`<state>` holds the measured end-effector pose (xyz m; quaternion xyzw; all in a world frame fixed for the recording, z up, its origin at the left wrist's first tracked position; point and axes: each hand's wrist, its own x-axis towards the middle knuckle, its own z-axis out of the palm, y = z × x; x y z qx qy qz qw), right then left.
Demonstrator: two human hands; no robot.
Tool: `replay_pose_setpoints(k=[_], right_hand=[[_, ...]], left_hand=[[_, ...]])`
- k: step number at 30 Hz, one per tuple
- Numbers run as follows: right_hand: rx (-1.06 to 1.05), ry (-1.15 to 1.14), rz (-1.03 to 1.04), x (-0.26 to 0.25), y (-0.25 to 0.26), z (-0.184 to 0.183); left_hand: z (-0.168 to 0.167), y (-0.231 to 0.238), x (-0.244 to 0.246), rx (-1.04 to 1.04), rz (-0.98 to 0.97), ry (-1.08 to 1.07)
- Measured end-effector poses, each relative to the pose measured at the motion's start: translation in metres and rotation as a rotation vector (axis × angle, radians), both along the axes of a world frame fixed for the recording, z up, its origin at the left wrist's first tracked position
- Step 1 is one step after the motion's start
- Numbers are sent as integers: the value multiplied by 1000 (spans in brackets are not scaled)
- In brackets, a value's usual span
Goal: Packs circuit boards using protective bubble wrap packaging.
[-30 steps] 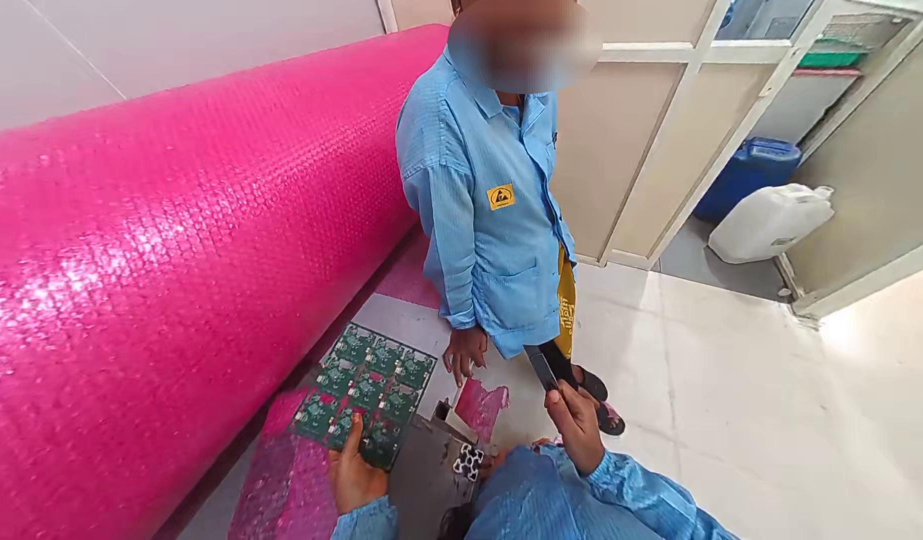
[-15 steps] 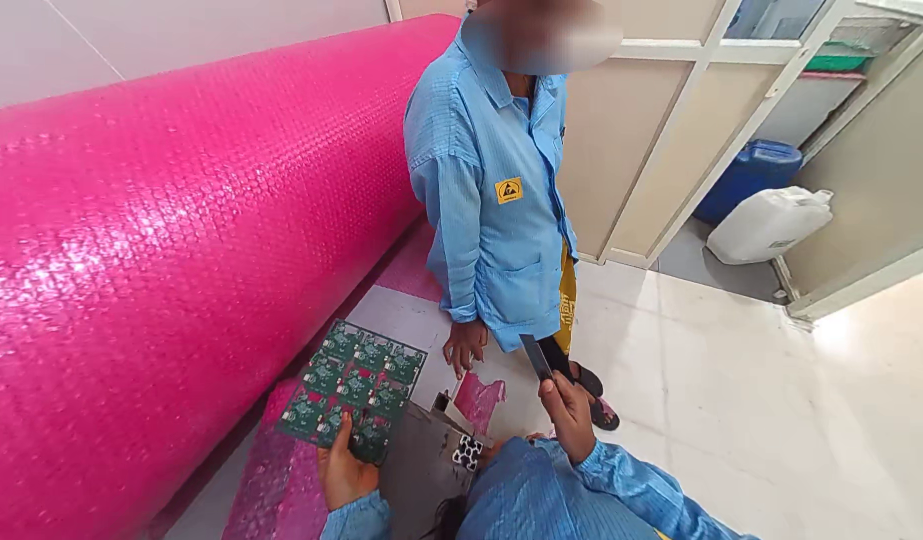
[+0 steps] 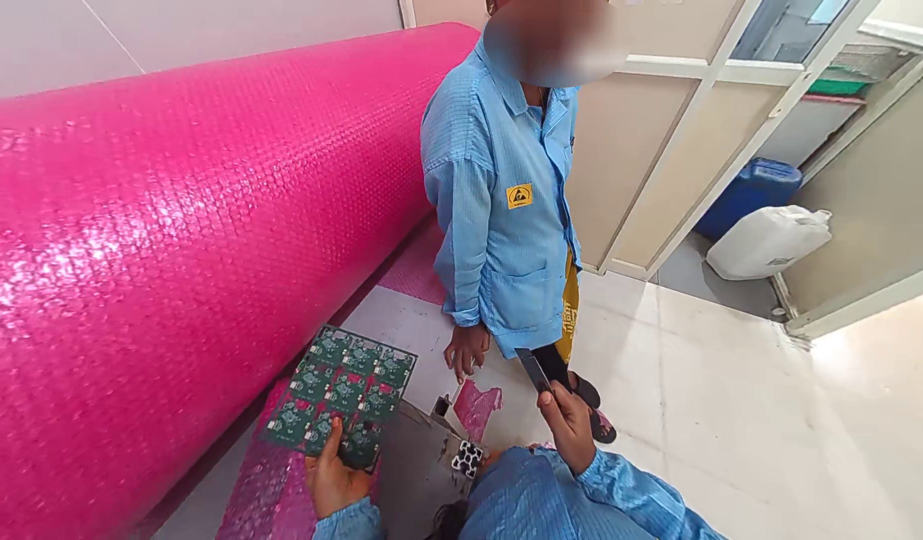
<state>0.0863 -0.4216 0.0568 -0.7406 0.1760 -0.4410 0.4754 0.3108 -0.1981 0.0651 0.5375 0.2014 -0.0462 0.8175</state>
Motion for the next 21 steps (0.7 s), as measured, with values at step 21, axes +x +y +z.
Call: replay_pose_setpoints(k=[21], right_hand=[[-390, 89, 249, 89, -32, 43]], left_hand=[[6, -6, 11, 43, -15, -1]])
